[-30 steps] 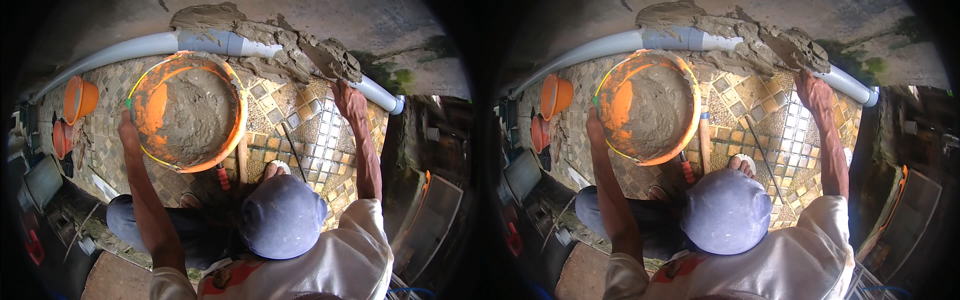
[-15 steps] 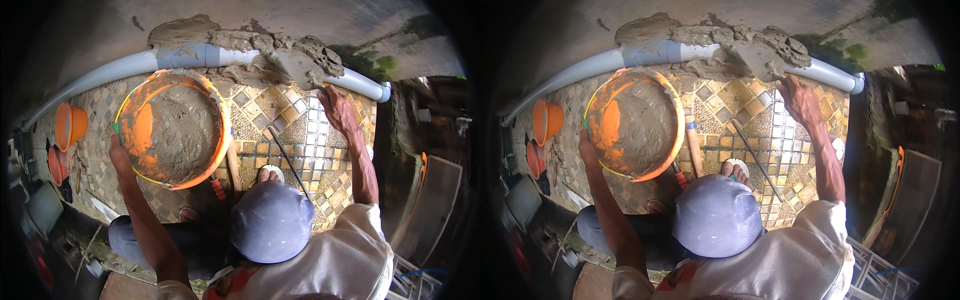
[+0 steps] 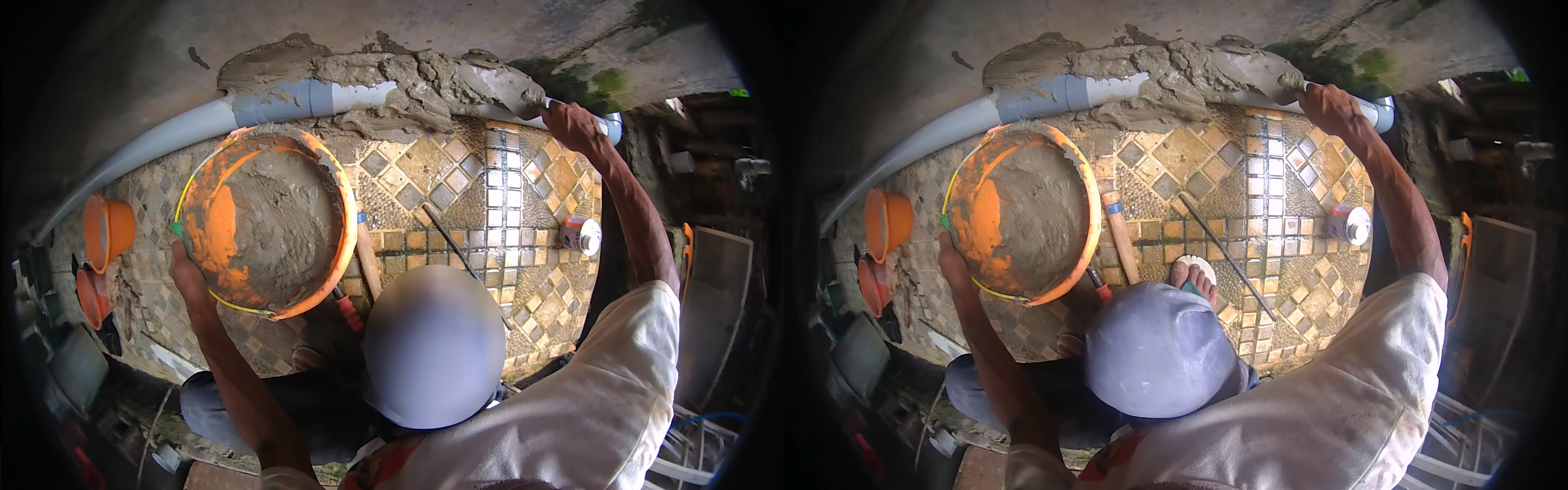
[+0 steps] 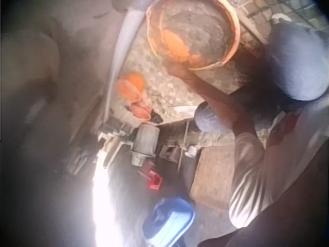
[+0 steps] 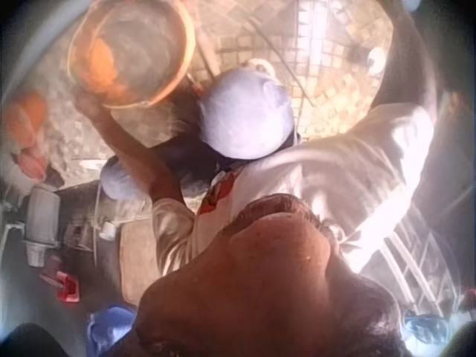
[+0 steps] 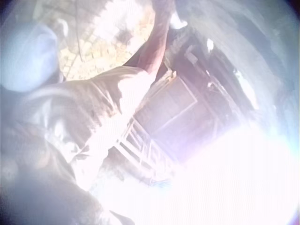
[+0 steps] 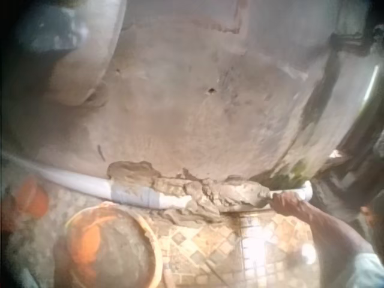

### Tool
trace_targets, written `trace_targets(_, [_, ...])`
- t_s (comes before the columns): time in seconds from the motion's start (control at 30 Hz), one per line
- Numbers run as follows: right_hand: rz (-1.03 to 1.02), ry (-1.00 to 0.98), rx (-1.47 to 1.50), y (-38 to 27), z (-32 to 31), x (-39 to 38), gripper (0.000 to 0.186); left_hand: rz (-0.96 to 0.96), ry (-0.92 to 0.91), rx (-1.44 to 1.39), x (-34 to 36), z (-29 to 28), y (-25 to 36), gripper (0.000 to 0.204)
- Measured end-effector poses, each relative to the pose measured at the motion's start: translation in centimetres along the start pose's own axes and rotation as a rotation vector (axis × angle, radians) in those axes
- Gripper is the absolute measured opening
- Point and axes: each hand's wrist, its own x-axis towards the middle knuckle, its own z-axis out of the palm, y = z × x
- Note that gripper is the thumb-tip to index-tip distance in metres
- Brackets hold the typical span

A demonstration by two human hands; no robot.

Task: The person applies cement plaster to a wall around a plastic pipe using a trowel and mixes cement in a bucket.

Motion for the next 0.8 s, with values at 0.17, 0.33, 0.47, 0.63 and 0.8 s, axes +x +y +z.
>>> trace_targets(0.17, [0.036,0.017,0.119,2.0,-1.0,-1.6,0.047,-0.006,0.002,-0.071,1.5,-0.3,-1.1,0.066])
trace_targets(0.33, [0.350,-0.133,1.057,-2.0,-2.0,-8.3,0.051,0.106,0.084,0.081,2.9,-0.4,-2.3,0.069])
trace_targets(0.47, [0.419,-0.184,0.947,-12.2,-1.6,-9.1,0.056,0.058,0.073,0.047,1.3,0.3,-0.9,0.072])
trace_targets(0.63, [0.472,-0.168,1.800,-17.1,0.6,-9.5,0.045,0.011,0.057,0.005,3.1,-2.2,-2.4,0.068])
trace_targets(0.8, [0.678,0.188,2.455,-21.7,1.9,-7.8,0.037,0.010,0.023,-0.024,1.4,0.5,-1.1,0.065])
